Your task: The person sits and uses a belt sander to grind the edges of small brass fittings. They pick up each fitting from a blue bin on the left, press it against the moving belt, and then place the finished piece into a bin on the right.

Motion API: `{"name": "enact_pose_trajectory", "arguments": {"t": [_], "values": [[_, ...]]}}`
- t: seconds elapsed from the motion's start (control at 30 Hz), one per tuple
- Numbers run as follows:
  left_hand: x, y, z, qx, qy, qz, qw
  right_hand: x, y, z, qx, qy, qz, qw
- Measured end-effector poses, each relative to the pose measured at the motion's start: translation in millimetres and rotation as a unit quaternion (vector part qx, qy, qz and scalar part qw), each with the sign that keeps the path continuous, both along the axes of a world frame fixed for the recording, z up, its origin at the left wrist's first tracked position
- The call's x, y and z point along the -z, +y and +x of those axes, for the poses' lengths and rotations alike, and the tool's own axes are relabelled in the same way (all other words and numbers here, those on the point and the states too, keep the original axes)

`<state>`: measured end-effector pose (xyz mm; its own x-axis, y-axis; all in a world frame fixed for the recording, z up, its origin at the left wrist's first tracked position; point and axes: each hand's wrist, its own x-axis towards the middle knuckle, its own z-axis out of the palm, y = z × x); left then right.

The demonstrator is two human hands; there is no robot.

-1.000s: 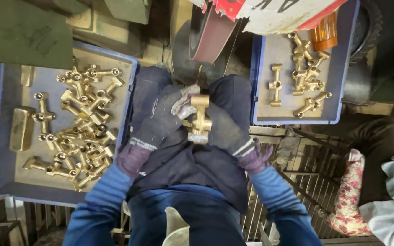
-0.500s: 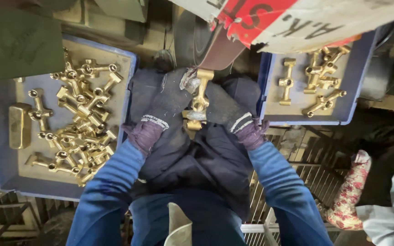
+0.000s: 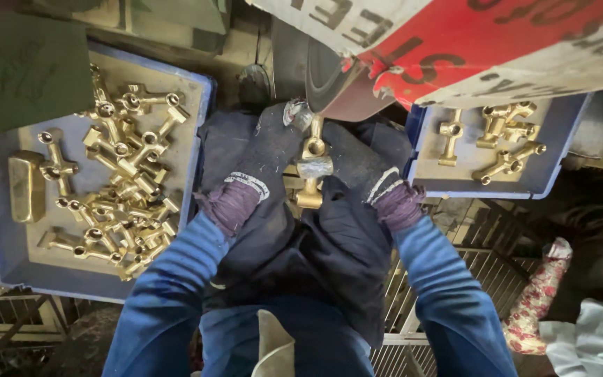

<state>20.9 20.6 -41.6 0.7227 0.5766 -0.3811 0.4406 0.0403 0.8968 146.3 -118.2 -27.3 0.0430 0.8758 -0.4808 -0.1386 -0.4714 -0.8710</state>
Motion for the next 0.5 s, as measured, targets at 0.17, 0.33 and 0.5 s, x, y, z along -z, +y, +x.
{"name": "enact_pose_trajectory", "arguments": {"t": [0.17, 0.33, 0.5], "values": [[-5, 2, 15, -0.148, 0.081, -0.199, 0.965, 4, 8, 13, -0.006, -0.055, -0.015, 0.998], [-4, -2, 17, -0.158, 0.039, -0.170, 0.972, 0, 13, 13, 0.001, -0.131, -0.008, 0.991], [1, -14, -1, -0.040, -0.066, 0.107, 0.991, 2, -12, -13, -0.003, -0.054, 0.156, 0.986]]}}
